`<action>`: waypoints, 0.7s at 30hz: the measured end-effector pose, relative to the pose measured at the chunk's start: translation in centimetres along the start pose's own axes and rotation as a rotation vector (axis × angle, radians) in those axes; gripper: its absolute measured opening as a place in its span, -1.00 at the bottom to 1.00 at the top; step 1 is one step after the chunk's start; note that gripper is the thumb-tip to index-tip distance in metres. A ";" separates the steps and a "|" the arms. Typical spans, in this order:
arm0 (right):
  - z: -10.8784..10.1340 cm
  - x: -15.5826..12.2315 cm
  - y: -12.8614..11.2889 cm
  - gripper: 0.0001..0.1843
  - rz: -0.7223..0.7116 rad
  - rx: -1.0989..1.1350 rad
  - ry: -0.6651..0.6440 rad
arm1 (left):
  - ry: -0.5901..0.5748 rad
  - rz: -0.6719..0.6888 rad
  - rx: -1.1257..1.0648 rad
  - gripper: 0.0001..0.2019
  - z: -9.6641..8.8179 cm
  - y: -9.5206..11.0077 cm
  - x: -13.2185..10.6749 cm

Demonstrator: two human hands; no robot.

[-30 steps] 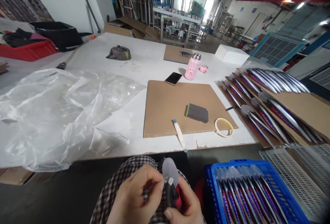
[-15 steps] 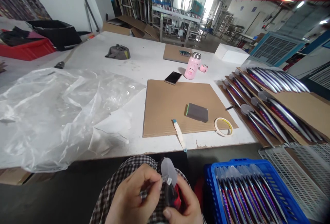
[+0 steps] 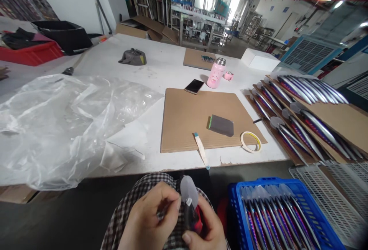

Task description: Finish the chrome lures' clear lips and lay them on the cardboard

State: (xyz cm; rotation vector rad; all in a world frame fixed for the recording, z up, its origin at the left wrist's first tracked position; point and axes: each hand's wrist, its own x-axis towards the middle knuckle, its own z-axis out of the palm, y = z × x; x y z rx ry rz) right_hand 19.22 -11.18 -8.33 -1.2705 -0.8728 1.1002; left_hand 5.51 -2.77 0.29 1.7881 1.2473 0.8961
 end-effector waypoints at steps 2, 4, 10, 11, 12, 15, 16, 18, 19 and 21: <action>0.1 0.1 -0.3 -0.28 -0.007 0.038 -0.003 | -0.004 0.035 0.039 -0.86 -0.1 -0.1 0.1; 0.3 0.1 -0.4 -0.29 -0.007 0.077 -0.015 | -0.016 0.069 0.072 -0.86 -0.1 -0.2 0.1; 0.3 0.0 0.1 -0.27 0.012 0.046 0.014 | 0.027 0.077 0.047 -0.87 -0.1 -0.2 0.1; 0.2 -0.1 0.2 -0.26 0.010 0.038 0.019 | 0.029 0.085 0.051 -0.87 -0.1 -0.2 0.2; 0.2 -0.1 0.2 -0.26 0.008 0.033 0.020 | 0.027 0.091 0.058 -0.87 -0.1 -0.3 0.2; 0.2 -0.1 0.1 -0.28 0.005 0.029 0.010 | 0.011 0.075 0.073 -0.87 -0.1 -0.3 0.2; 0.2 -0.1 0.0 -0.28 0.005 0.026 0.007 | 0.009 0.058 0.068 -0.87 -0.1 -0.3 0.1; 0.2 -0.1 -0.2 -0.29 0.008 0.017 0.003 | 0.019 0.015 0.040 -0.87 0.0 -0.2 0.0; 0.2 0.0 -0.3 -0.29 0.006 0.010 0.004 | 0.026 -0.007 0.023 -0.87 0.1 -0.1 -0.1; 0.2 0.0 -0.4 -0.30 -0.004 0.000 0.007 | 0.036 -0.034 0.008 -0.87 0.1 0.2 -0.2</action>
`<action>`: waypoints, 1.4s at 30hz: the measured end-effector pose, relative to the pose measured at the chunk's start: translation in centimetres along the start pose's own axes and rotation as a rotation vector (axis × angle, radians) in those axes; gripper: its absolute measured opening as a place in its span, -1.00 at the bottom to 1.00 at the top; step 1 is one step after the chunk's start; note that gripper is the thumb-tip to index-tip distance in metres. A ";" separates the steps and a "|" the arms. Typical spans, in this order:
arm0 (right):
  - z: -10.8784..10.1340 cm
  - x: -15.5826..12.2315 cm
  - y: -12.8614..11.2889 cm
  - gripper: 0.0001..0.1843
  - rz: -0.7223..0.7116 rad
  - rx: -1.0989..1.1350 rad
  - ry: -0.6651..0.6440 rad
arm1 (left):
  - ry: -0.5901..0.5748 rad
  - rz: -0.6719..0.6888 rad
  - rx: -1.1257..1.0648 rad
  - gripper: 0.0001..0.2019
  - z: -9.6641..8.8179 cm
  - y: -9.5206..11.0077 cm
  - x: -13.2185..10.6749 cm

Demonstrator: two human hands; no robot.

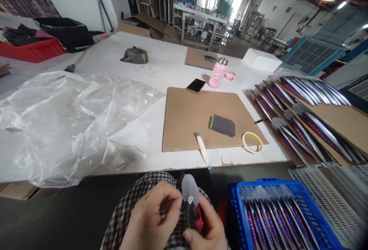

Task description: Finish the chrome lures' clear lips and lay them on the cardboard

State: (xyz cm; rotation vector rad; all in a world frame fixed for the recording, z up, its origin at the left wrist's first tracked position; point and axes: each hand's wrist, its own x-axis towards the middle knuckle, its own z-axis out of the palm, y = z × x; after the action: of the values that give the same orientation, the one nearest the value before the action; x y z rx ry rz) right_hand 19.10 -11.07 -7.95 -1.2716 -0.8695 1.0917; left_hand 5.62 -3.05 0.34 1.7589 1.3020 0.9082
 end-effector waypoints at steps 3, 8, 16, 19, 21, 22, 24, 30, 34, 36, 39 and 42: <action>0.0 0.0 0.3 -0.31 0.001 -0.005 -0.011 | -0.017 0.026 0.022 -0.89 -0.2 0.3 0.0; -0.3 -0.3 1.2 -0.28 0.013 -0.090 0.017 | -0.040 0.079 0.069 -0.88 -0.4 0.1 0.3; -0.6 -0.3 1.3 -0.32 -0.008 -0.215 0.031 | -0.077 0.052 0.047 -0.87 -0.3 -0.3 0.1; -0.7 -0.3 1.1 -0.35 0.003 -0.221 0.024 | -0.026 0.003 0.000 -0.86 -0.1 -0.3 0.0; -0.7 -0.2 1.0 -0.35 0.003 -0.224 0.022 | -0.006 -0.009 -0.028 -0.86 0.0 -0.3 0.0; -0.8 -0.2 0.9 -0.34 0.000 -0.225 0.019 | -0.003 -0.008 -0.029 -0.87 0.0 -0.3 0.0; -0.8 -0.1 0.7 -0.33 -0.007 -0.221 0.004 | -0.024 0.008 -0.007 -0.88 -0.1 -0.3 0.1; -0.4 0.2 0.2 -0.33 0.010 -0.158 -0.012 | -0.061 0.002 0.029 -0.88 -0.1 -0.7 0.3; 0.3 0.5 -0.7 -0.36 0.017 -0.064 -0.012 | -0.089 -0.051 -0.053 -0.90 0.2 -1.2 0.3; 0.6 0.7 -1.2 -0.37 0.015 -0.013 -0.001 | -0.089 -0.075 -0.079 -0.90 0.2 -1.2 0.3; 0.9 1.0 -1.7 -0.37 0.038 0.081 -0.006 | -0.091 -0.062 -0.097 -0.88 0.2 -1.0 0.5; 1.1 1.2 -2.1 -0.36 0.062 0.150 -0.031 | -0.101 -0.073 -0.128 -0.87 0.4 -1.2 0.5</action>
State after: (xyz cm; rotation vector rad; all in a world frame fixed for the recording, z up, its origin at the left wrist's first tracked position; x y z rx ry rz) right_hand 18.71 -9.57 -5.84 -1.1657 -0.7610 1.2059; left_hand 5.59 -2.36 -0.84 1.6264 1.2083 0.8329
